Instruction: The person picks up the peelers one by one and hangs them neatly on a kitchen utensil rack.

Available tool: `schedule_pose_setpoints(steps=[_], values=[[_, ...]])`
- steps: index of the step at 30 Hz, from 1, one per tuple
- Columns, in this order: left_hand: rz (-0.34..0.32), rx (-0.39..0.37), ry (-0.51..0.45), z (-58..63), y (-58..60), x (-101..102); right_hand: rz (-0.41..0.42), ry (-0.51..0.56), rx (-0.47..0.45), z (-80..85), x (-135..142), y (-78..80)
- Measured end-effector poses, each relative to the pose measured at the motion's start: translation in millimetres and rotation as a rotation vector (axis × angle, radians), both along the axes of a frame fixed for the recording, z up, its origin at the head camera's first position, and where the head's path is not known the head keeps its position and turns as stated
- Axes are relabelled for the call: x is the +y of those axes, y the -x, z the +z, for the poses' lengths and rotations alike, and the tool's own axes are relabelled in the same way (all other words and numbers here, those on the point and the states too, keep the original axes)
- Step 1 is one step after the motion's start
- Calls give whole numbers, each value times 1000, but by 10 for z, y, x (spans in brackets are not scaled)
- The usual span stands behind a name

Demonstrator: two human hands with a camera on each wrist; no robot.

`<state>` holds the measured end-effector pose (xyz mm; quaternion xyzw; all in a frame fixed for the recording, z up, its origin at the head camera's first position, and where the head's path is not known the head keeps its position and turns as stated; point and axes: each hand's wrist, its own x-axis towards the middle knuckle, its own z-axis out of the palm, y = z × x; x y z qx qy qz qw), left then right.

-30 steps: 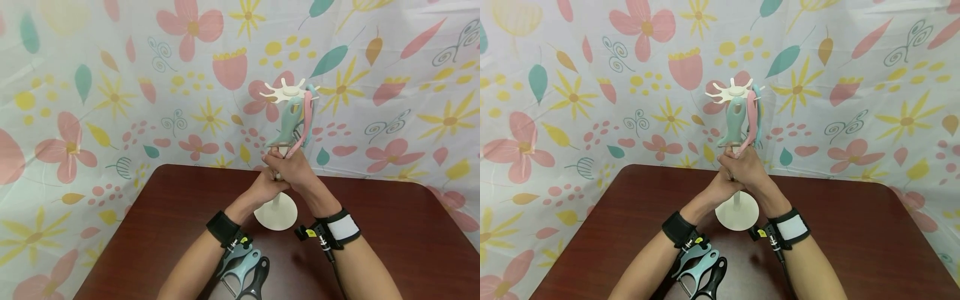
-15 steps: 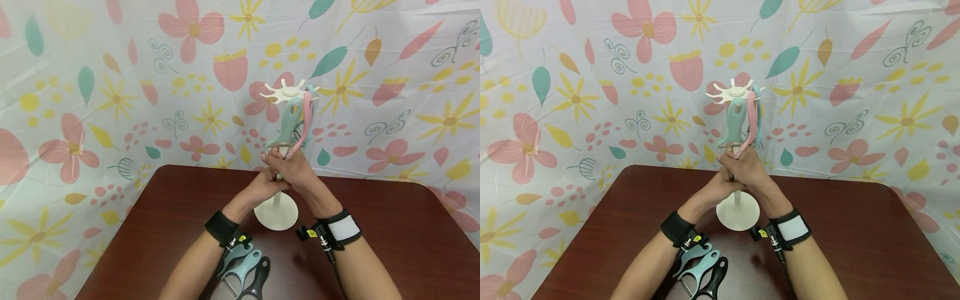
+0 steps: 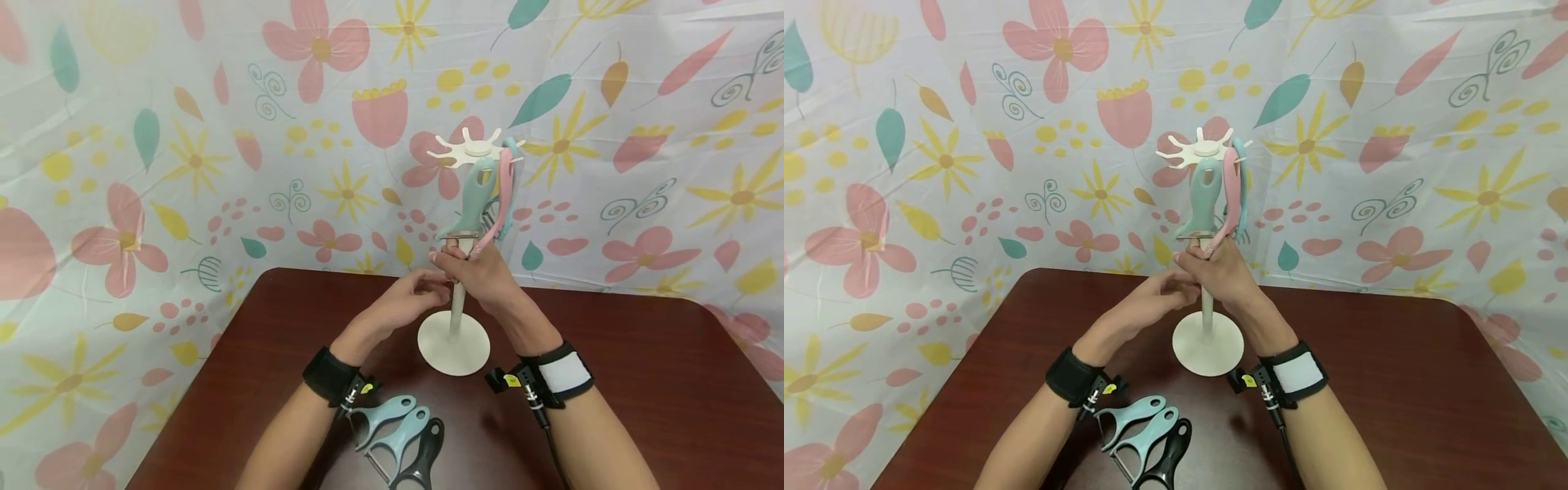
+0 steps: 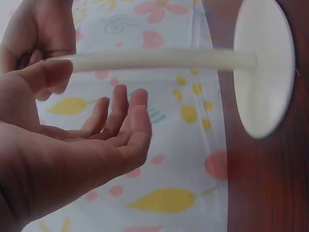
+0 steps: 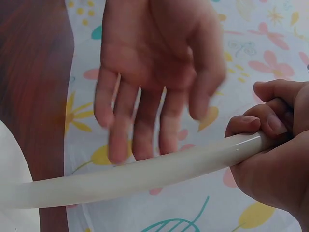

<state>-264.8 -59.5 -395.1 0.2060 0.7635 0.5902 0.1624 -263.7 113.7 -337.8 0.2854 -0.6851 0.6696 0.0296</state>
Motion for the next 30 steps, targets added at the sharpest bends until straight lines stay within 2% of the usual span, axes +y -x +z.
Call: schedule_pose_setpoints(steps=[2, 6, 10, 16, 24, 30], values=[[3, 14, 39, -16, -42, -77, 10, -5, 10, 3, -10, 9], [-35, 44, 108, -92, -134, -181, 1, -14, 19, 9, -15, 15], [-76, 56, 128, -180, -229, -238, -9, -5, 15, 6, -5, 11], [-100, 70, 162, -301, -384, -343, -2, -8, 17, 10, -18, 15], [-126, 133, 273, -394, -591, -504, 22, -5, 5, 148, -44, -124], [-119, 217, 389, -470, -727, -564, 27, -3, 18, 120, -33, -89]])
